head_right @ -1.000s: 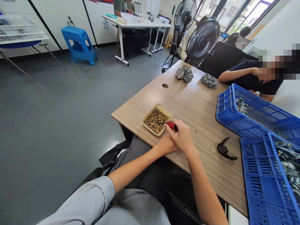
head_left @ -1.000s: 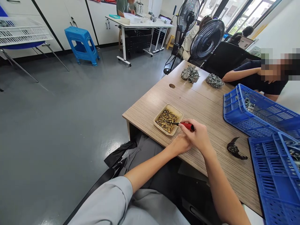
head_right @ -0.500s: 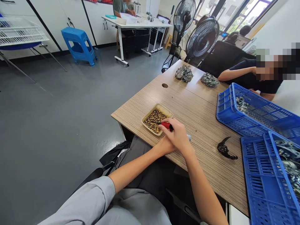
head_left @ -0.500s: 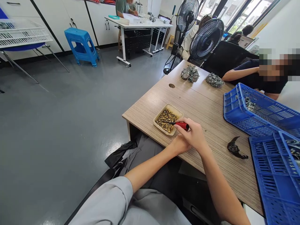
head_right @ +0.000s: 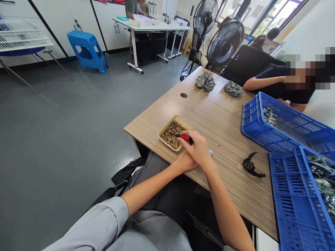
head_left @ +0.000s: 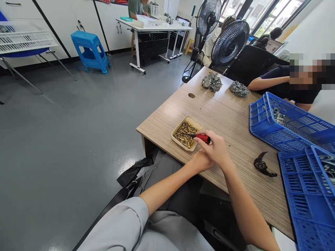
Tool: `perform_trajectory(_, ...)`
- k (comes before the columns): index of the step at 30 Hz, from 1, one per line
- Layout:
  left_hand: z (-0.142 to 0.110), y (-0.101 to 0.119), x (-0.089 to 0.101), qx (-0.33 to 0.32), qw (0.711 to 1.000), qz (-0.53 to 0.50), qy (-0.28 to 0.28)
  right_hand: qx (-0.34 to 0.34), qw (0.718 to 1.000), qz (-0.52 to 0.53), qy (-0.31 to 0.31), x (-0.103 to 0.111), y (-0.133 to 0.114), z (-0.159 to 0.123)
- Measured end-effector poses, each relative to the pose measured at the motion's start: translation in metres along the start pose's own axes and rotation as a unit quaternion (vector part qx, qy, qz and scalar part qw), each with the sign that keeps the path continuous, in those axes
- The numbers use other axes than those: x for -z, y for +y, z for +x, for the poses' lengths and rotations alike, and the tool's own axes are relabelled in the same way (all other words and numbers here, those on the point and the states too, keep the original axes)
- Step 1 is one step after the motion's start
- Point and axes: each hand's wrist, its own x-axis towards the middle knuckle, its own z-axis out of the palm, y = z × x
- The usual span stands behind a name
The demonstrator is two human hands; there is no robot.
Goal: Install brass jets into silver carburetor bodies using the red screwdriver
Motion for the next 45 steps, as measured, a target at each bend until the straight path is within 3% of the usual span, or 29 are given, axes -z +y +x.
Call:
perform_trajectory(4,0.003,-0.004,0.001,-0.017,0.999,-0.023,-0.022,-0.013,1.000,-0.001,-0.014,0.010,0.000,-0.001)
perform_trajectory(11,0.005,-0.007,0.000,-0.038,0.997,-0.067,0.005,-0.022,1.000,0.010,0.020,0.010,-0.003,0.000)
perform_trajectory(15,0.001,-0.006,-0.001,-0.027,0.998,-0.054,0.027,-0.012,1.000,0.011,0.020,0.003,-0.001,0.000)
perform_trajectory(20,0.003,-0.003,0.004,-0.035,0.998,-0.044,0.009,-0.024,1.000,0.002,0.007,0.009,0.000,-0.005)
perform_trajectory(27,0.006,-0.007,0.004,-0.037,0.998,-0.048,0.018,-0.040,0.998,-0.018,0.052,0.019,-0.001,-0.009)
perform_trajectory(33,0.006,-0.009,-0.001,-0.049,0.999,-0.018,0.011,-0.054,0.998,-0.037,0.024,0.021,0.008,-0.012)
perform_trajectory(40,0.004,-0.008,0.000,-0.065,0.998,0.018,-0.008,-0.054,0.996,-0.024,0.070,0.023,0.000,-0.013)
perform_trajectory(45,0.004,-0.009,0.000,-0.050,0.999,-0.004,0.007,-0.046,0.996,-0.035,0.068,0.018,0.000,-0.012)
